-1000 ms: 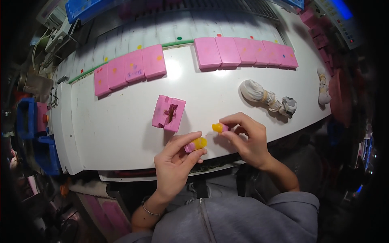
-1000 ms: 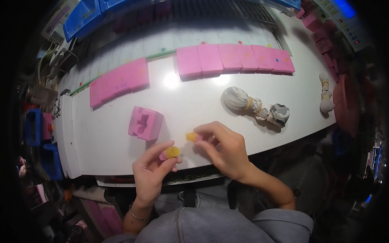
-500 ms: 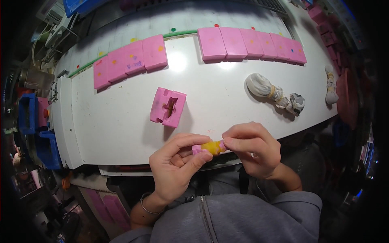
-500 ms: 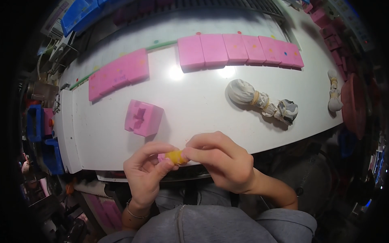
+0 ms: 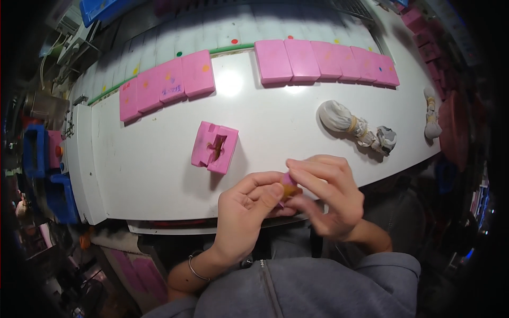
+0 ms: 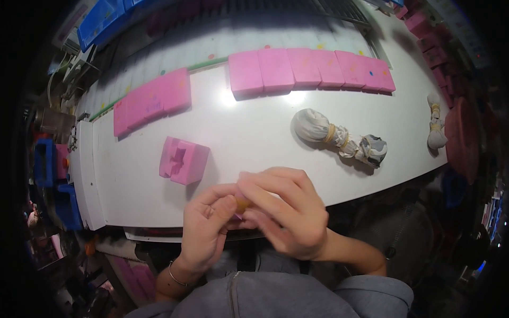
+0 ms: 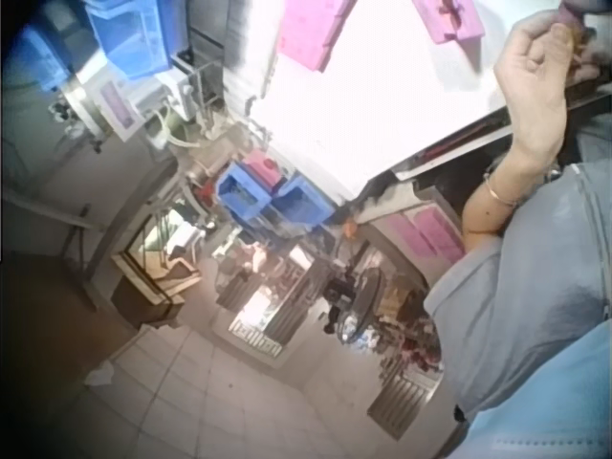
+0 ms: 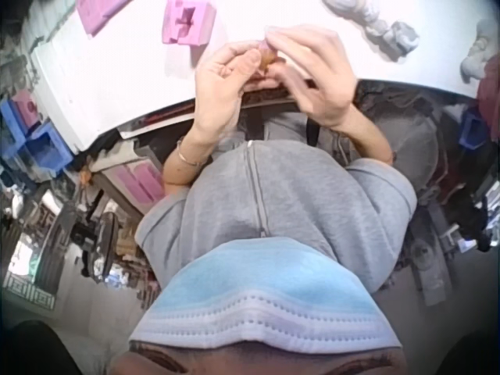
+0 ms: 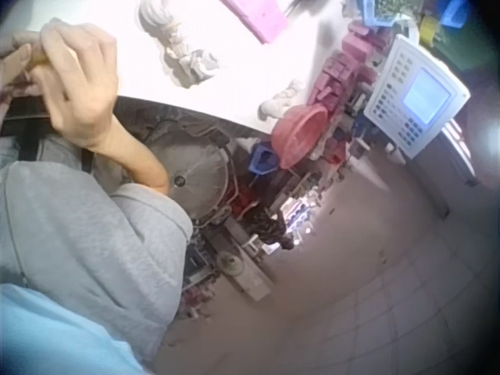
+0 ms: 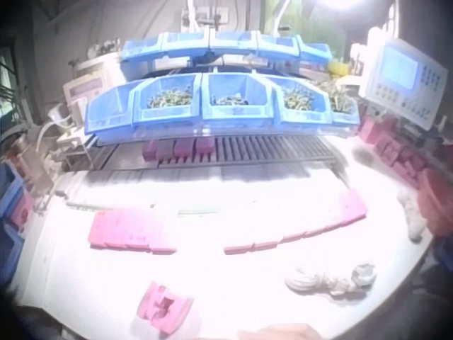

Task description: The person removes a wax tree from a pink mold, separates the wax pieces from the tree by hand, and wipes the mold with a cloth. They then reassemble the mold halves and secure them with a rubber band before placing the mold on a tray.

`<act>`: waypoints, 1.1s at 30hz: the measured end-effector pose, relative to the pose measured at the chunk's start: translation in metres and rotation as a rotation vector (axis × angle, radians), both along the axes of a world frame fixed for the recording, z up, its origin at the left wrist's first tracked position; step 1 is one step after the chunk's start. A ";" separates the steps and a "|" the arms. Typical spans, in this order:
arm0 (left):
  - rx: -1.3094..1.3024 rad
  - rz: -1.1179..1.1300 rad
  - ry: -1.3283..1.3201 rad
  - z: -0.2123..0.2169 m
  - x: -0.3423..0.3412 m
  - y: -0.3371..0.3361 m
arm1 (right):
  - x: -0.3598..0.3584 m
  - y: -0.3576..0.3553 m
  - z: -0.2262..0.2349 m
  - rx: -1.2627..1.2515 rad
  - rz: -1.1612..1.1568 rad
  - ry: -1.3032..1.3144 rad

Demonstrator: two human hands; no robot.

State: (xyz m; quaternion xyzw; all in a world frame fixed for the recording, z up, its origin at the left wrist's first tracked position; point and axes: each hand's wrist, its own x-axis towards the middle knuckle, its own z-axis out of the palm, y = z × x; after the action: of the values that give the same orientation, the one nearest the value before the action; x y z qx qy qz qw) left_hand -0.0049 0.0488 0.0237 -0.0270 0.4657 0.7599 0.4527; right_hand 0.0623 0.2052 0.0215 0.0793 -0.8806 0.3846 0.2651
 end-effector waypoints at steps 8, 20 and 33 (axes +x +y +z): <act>0.000 -0.010 -0.025 -0.005 -0.003 0.021 | -0.016 0.013 0.013 0.382 -0.191 0.112; -0.104 0.254 0.635 0.002 0.002 -0.026 | -0.022 0.059 -0.013 0.606 -0.450 0.040; -0.395 0.384 0.972 -0.021 -0.035 -0.020 | -0.016 0.064 -0.012 0.412 -0.387 0.076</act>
State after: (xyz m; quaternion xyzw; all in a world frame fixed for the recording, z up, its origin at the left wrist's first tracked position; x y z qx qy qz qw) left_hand -0.0401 0.0291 0.0028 0.1579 0.7410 0.6521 0.0259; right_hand 0.0460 0.2688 0.0098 -0.0237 -0.9285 0.1365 0.3445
